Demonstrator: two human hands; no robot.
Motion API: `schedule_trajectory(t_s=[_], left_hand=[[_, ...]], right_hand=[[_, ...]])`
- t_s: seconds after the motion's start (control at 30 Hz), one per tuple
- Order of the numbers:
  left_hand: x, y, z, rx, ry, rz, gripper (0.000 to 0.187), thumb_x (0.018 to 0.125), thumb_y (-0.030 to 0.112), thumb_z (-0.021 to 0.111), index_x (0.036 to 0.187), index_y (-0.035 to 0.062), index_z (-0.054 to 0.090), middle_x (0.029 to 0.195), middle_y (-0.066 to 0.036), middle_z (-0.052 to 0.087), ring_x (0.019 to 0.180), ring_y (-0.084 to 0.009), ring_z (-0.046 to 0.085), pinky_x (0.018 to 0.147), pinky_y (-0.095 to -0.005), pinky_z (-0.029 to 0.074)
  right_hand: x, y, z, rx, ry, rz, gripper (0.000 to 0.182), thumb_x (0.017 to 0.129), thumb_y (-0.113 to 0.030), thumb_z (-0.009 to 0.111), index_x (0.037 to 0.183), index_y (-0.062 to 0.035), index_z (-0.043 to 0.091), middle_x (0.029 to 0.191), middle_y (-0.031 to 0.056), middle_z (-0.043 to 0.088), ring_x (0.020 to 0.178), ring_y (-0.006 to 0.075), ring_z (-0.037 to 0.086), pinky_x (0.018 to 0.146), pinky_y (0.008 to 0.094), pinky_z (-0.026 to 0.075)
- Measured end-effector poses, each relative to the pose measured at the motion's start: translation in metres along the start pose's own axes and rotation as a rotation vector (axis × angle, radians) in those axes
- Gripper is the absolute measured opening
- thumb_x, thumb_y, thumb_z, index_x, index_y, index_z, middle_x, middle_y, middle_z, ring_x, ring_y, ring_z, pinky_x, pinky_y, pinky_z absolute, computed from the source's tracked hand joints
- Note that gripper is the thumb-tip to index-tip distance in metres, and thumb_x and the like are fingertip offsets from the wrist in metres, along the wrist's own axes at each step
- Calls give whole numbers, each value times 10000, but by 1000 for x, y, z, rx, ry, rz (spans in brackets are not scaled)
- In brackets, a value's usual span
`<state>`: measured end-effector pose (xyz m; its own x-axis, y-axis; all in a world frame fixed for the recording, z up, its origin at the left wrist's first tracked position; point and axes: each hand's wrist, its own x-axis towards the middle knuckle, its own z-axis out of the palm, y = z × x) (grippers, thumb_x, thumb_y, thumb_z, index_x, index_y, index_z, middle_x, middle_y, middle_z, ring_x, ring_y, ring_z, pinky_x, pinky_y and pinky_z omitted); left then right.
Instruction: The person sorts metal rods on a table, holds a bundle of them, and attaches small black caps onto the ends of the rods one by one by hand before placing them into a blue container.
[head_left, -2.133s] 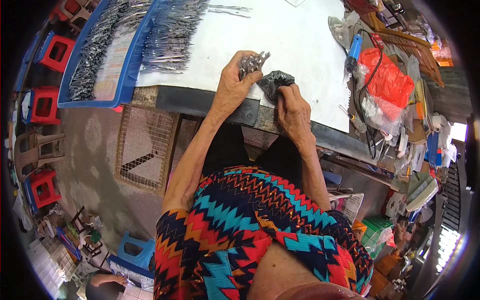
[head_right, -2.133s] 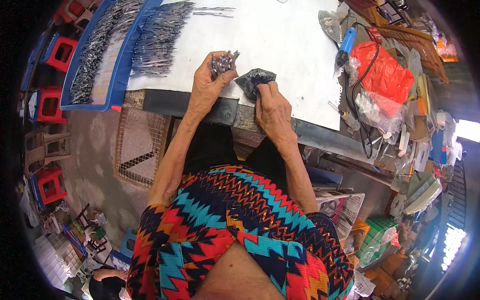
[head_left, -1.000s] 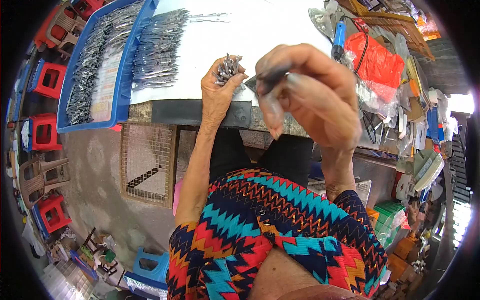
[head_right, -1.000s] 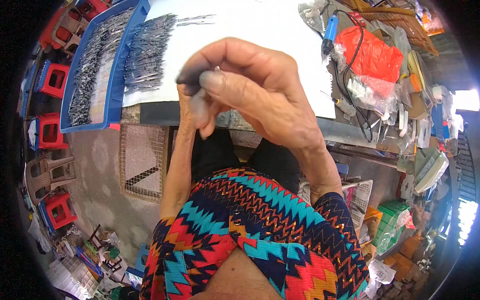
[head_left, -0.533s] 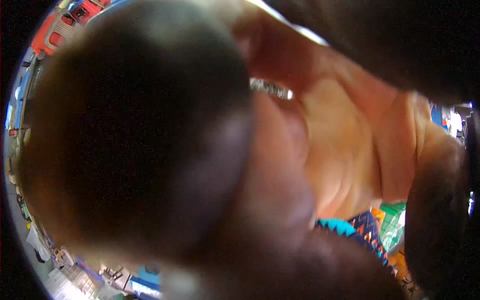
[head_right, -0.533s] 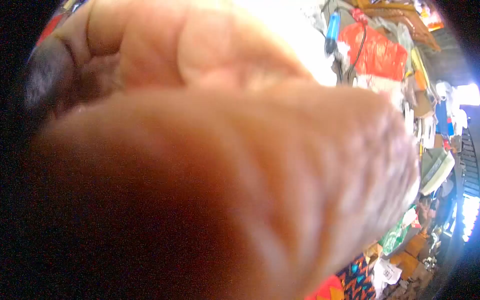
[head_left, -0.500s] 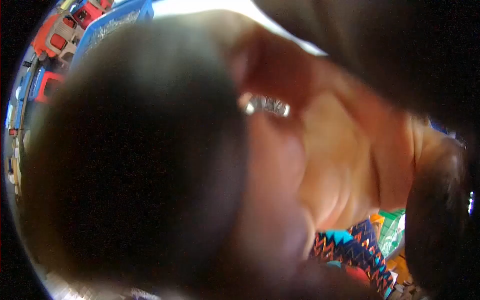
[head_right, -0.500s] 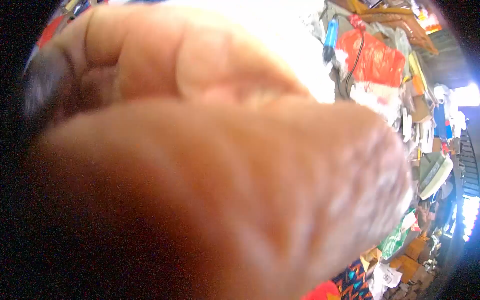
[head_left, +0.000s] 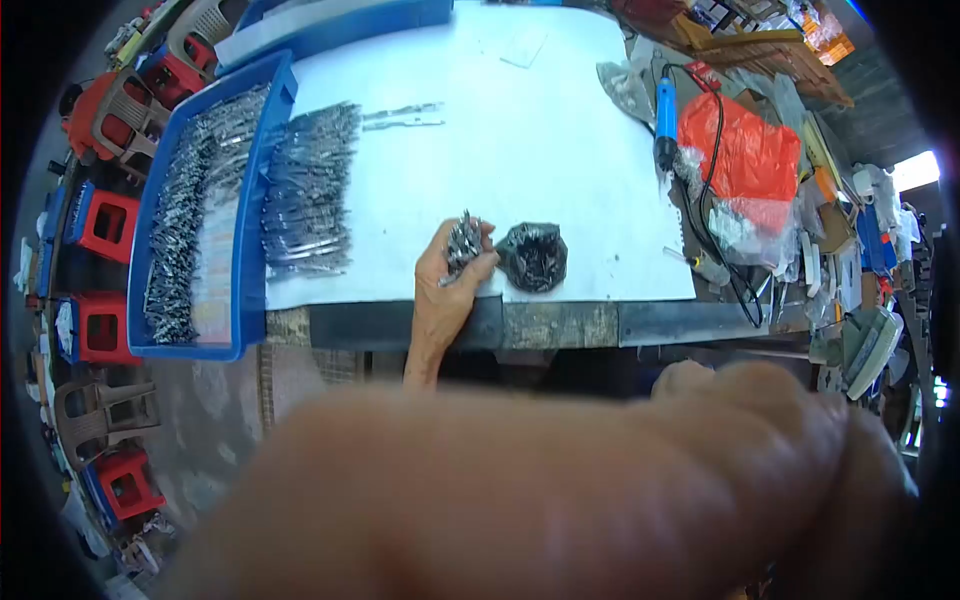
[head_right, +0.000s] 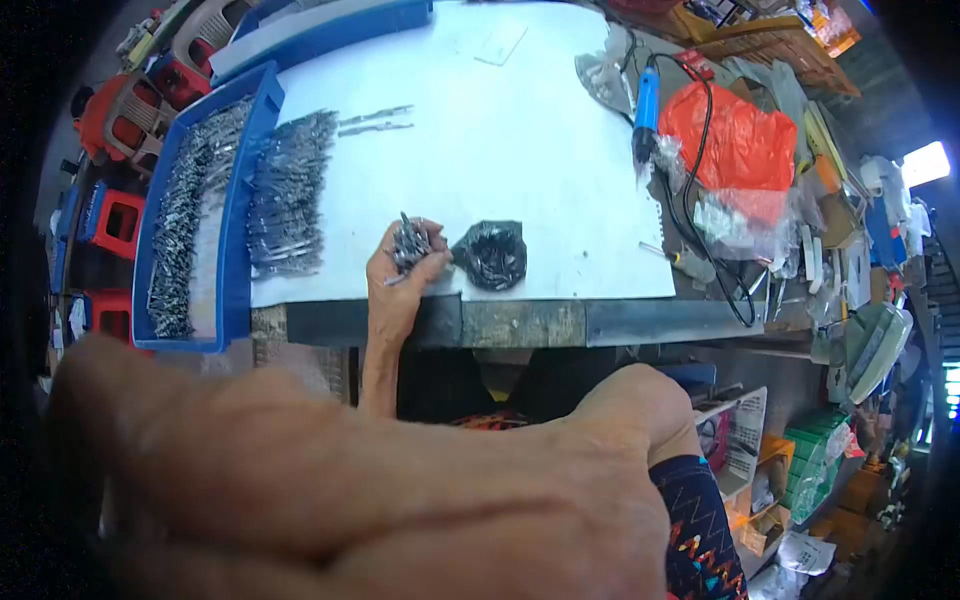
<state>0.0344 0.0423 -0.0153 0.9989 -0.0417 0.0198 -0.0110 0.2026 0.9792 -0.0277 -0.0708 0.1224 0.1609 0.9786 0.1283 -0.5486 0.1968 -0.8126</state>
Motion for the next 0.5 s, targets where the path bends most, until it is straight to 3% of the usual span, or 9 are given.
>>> schedule_trajectory(t_s=[0.3, 0.33, 0.5], left_hand=[[1, -5, -2, 16, -16, 71, 245, 788, 22, 618, 1022, 12, 546, 842, -31, 583, 788, -102, 574, 666, -207, 448], [1, -4, 0, -27, -6, 55, 232, 781, 25, 595, 1011, 25, 561, 799, 1, 554, 708, -57, 488, 638, -209, 418], [2, -5, -1, -40, -13, 70, 238, 775, 20, 610, 1007, 23, 557, 796, -3, 557, 704, -62, 495, 634, -207, 414]], right_hand=[[5, 12, -4, 35, -16, 38, 206, 858, -52, 445, 987, 98, 502, 825, 171, 525, 599, 148, 557, 508, 228, 468], [7, 11, -4, 38, -17, 44, 204, 857, -51, 447, 985, 97, 504, 824, 170, 526, 599, 147, 557, 509, 228, 468], [12, 17, -5, 57, -37, 48, 195, 854, -45, 454, 978, 95, 511, 816, 164, 532, 601, 145, 559, 514, 227, 468]])
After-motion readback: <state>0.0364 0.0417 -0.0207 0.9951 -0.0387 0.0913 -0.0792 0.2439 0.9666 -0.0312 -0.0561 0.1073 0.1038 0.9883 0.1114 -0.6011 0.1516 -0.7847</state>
